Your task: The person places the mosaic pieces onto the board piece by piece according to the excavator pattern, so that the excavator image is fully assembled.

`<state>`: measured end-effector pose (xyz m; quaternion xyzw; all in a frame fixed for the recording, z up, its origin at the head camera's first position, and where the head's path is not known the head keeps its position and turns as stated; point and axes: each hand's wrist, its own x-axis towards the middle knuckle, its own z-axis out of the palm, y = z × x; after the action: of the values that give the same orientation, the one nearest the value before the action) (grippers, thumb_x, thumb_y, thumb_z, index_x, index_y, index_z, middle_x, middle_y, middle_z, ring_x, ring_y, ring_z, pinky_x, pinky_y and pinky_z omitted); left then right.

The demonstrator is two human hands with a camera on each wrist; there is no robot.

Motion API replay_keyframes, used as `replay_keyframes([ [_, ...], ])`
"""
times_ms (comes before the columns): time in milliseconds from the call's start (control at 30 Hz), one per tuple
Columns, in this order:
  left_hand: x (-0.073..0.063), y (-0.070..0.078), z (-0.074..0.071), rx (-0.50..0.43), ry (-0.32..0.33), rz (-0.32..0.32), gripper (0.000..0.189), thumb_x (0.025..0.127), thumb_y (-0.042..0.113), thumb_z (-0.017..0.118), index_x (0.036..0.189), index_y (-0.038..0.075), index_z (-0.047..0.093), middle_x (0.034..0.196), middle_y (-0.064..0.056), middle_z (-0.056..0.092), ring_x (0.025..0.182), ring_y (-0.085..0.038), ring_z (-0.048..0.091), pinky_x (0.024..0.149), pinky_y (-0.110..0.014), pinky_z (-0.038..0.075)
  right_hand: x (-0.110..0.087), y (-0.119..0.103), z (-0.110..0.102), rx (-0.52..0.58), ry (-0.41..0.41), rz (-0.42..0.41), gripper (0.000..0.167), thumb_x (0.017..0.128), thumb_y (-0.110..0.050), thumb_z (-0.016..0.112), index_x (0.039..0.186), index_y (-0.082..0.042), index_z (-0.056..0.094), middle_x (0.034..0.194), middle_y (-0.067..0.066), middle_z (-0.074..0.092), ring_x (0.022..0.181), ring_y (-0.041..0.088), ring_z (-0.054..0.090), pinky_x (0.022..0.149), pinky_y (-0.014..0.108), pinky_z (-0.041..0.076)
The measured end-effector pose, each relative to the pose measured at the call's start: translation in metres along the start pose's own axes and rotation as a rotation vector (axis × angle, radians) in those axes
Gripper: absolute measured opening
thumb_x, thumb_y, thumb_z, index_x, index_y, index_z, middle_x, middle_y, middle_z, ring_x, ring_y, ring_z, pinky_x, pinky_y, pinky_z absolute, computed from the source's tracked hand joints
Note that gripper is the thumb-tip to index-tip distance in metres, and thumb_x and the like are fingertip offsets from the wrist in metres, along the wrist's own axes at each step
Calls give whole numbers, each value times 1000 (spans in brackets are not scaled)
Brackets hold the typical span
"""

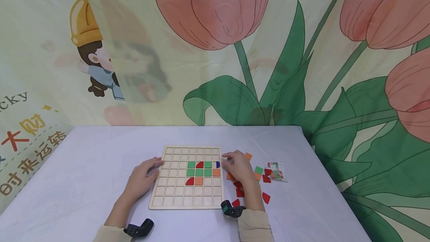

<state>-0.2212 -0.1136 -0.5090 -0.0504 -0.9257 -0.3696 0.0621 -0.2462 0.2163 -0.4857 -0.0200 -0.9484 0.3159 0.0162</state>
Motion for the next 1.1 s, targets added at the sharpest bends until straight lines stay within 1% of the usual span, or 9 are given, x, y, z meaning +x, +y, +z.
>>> replay_keyframes([
  [67,0,-1,0,-2,1,2,33,91,17,56,124,16,62,140,-5,53,136,-28,41,115,-52,28,1,8,-6,11,54,39,34,87,-26,69,120,-20,66,110,7,61,96,21,57,82,37,57],
  [167,0,-1,0,-1,0,6,33,91,17,57,124,16,62,140,-5,53,136,-28,41,115,-52,27,0,22,-15,-15,133,100,41,89,-25,66,129,-16,60,120,16,55,110,30,53,93,48,53],
  [267,0,-2,1,2,1,9,33,91,17,56,124,17,62,140,-4,53,136,-28,41,115,-53,27,-1,36,-20,-47,175,143,49,90,-25,64,135,-10,53,128,23,47,120,38,46,94,53,50],
  [367,0,-2,1,4,2,12,33,91,17,56,123,16,62,140,-4,53,136,-28,41,115,-53,27,-2,42,-21,-75,186,162,52,89,-26,65,135,-6,52,131,26,43,122,41,42,92,54,51],
  [533,0,-2,1,5,2,14,32,91,17,57,123,16,63,140,-4,53,136,-28,41,115,-53,27,-4,39,-19,-94,217,151,44,90,-24,64,129,-5,58,130,27,45,120,41,43,91,53,51],
  [700,-1,-1,0,3,3,7,33,91,17,56,123,16,62,141,-5,53,137,-28,41,115,-53,27,-3,37,-19,-71,222,164,33,90,-22,65,120,-7,63,128,26,47,118,39,44,93,54,50],
  [867,-1,-1,0,-2,2,4,33,91,17,56,124,16,62,141,-5,52,137,-28,40,115,-53,27,-2,37,-21,-49,217,166,31,88,-20,67,115,-6,62,118,21,57,107,34,49,90,50,51],
  [1000,-1,-1,0,-10,3,0,33,91,17,56,124,16,62,141,-6,52,137,-28,41,115,-53,28,-5,32,-24,5,247,172,25,87,-19,69,107,-6,63,102,16,63,91,28,54,73,35,54],
  [1100,-2,0,-1,-13,-4,-4,33,91,18,56,124,15,62,141,-6,52,137,-28,41,115,-52,28,-10,18,-25,56,261,186,21,86,-19,70,104,-8,65,94,12,63,82,23,55,61,24,50],
])
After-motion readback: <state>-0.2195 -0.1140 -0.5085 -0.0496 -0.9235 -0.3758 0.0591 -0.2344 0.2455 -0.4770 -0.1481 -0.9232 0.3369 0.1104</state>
